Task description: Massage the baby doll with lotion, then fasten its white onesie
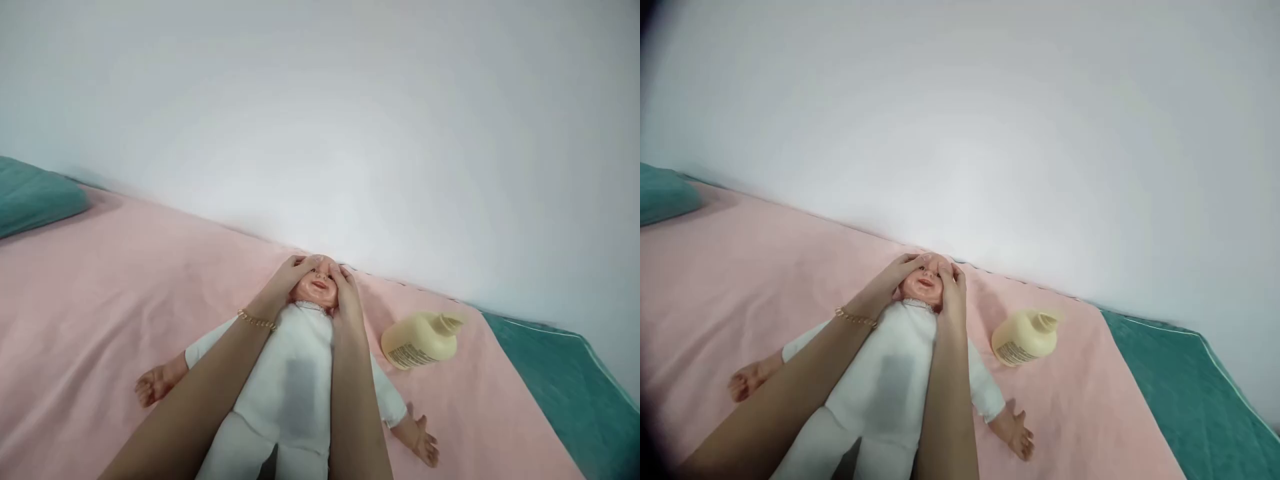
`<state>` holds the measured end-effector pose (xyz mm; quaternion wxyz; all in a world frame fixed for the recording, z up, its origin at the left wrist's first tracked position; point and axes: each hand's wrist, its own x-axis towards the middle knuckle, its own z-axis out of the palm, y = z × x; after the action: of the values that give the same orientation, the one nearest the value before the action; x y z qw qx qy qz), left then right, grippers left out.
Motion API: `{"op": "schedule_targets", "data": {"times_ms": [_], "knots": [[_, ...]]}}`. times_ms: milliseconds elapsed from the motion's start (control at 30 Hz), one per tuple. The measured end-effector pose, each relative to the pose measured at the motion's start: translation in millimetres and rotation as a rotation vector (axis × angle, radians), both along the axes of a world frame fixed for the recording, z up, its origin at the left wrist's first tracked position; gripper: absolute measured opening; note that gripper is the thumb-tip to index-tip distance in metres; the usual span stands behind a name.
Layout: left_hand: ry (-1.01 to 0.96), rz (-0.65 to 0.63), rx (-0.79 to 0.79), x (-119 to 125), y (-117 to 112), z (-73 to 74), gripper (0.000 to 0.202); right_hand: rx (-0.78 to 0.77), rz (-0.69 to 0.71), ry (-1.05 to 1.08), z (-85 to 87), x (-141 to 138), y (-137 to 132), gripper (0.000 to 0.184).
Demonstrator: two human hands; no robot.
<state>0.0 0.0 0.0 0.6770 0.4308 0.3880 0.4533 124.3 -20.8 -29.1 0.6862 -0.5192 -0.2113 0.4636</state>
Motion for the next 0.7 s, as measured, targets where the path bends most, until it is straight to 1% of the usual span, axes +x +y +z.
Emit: {"op": "schedule_targets", "data": {"times_ms": [67,133,233,367,500,600,633,700], "knots": [[0.037,0.012,-0.022,-0.5,2.0,-1.5,0.047,-0.005,-0.008,0.026,3.7,-2.7,-3.1,0.055],[0.083,0.020,-0.063,-0.9,3.7,-3.0,0.052,-0.017,-0.004,0.003,7.4,-5.2,-4.8,0.056],[0.128,-0.010,-0.075,-1.6,3.9,-4.1,0.053,-0.067,-0.007,-0.027,13.9,-7.7,-6.3,0.047],[0.040,-0.015,-0.028,-0.5,2.1,-6.6,0.049,-0.089,-0.039,-0.003,19.3,-8.1,-7.3,0.037],[-0.077,-0.015,-0.036,3.6,1.4,-11.6,0.046,-0.040,-0.047,0.059,12.1,-2.7,-4.3,0.033],[-0.218,-0.015,-0.026,6.7,0.6,-11.7,0.038,0.003,-0.029,0.130,2.0,3.2,-0.6,0.037],[-0.254,0.000,-0.026,7.5,0.1,-10.5,0.035,0.012,-0.024,0.151,-0.8,4.6,0.4,0.038],[-0.252,0.057,-0.028,8.3,-1.2,-6.7,0.032,0.021,-0.028,0.182,-3.6,5.2,1.2,0.039]]}}
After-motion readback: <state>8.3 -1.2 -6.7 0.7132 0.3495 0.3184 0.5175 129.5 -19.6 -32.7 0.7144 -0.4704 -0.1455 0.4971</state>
